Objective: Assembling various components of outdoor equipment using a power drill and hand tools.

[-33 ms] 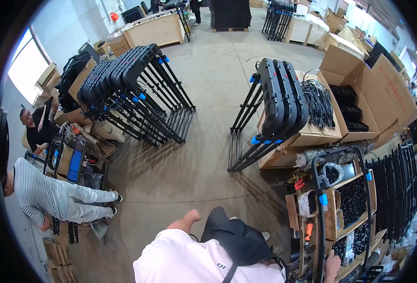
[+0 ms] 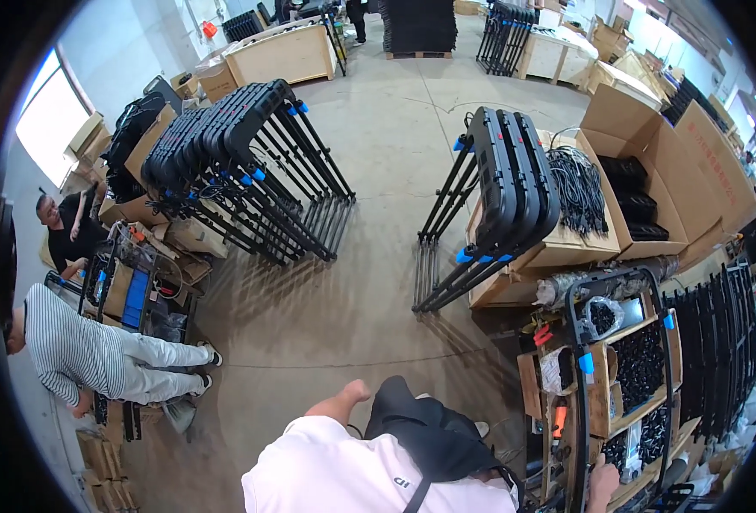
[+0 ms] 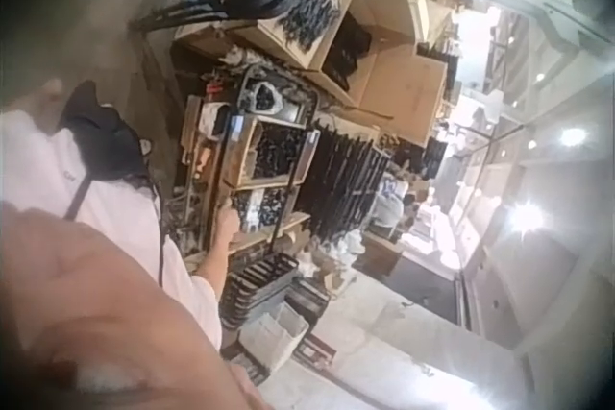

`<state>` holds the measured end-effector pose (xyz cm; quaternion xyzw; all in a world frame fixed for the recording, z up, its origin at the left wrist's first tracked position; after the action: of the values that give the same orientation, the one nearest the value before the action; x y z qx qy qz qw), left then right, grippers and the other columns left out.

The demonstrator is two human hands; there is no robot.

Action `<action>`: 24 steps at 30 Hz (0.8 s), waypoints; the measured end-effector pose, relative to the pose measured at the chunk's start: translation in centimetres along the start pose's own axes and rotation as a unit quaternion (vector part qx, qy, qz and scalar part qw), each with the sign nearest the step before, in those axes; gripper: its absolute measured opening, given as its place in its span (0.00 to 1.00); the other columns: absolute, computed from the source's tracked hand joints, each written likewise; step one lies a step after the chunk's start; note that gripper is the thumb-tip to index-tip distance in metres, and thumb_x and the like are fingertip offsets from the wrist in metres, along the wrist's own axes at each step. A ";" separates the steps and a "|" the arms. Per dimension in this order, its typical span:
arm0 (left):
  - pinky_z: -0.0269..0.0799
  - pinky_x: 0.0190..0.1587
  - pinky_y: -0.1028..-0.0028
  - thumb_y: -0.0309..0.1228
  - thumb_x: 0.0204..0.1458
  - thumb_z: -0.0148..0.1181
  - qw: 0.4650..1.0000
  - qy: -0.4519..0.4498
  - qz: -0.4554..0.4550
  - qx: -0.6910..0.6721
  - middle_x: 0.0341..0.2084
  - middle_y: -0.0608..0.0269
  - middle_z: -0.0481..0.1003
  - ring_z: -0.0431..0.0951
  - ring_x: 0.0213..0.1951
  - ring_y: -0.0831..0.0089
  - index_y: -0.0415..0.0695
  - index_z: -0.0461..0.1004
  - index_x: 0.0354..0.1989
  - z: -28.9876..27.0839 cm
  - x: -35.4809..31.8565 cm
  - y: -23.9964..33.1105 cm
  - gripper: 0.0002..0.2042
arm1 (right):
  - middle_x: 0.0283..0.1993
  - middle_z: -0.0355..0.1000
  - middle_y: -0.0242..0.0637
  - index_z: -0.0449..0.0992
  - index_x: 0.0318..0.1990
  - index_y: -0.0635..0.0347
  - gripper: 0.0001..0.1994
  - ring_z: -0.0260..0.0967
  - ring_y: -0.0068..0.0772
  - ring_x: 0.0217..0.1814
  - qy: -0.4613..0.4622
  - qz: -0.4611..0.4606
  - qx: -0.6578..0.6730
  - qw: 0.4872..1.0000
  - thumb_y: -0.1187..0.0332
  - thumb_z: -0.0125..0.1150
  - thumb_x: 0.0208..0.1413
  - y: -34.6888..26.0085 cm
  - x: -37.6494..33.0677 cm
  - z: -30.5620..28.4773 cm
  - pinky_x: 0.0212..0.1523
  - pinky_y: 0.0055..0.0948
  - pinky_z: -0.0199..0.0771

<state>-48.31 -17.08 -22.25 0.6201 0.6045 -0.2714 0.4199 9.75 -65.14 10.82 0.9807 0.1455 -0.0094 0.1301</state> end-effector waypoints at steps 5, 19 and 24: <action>0.70 0.66 0.56 0.43 0.60 0.54 0.983 0.026 0.175 -0.039 0.58 0.43 0.78 0.76 0.62 0.47 0.40 0.78 0.59 0.7 1.7 9.2 0.24 | 0.34 0.80 0.61 0.80 0.32 0.69 0.29 0.81 0.63 0.40 0.015 -0.102 -0.029 0.994 0.43 0.66 0.54 -3.4 -2.0 -2.7 0.41 0.54 0.81; 0.73 0.64 0.56 0.41 0.59 0.54 0.994 0.057 0.090 -0.031 0.58 0.45 0.78 0.77 0.61 0.48 0.43 0.82 0.55 -1.4 2.3 9.2 0.21 | 0.41 0.81 0.44 0.82 0.44 0.62 0.16 0.78 0.48 0.37 -0.246 -0.257 -0.143 0.924 0.58 0.57 0.69 -1.8 -2.0 -3.2 0.35 0.48 0.77; 0.73 0.64 0.56 0.40 0.58 0.55 0.996 0.030 0.086 -0.025 0.57 0.42 0.78 0.77 0.61 0.47 0.41 0.84 0.51 1.7 2.0 6.0 0.20 | 0.39 0.82 0.41 0.84 0.44 0.57 0.13 0.80 0.44 0.36 -0.293 -0.163 -0.177 0.925 0.61 0.55 0.69 -4.3 -1.9 -5.2 0.33 0.45 0.80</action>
<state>-41.95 -16.97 -23.65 0.6671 0.5678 -0.2001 0.4388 6.56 -60.37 14.87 0.8580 0.2581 -0.2912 0.3353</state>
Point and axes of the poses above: each hand's wrist, its own x-axis towards the middle knuckle, its own z-axis out of the palm, y = z × x, the point moved 4 cm from there along x, towards the middle knuckle
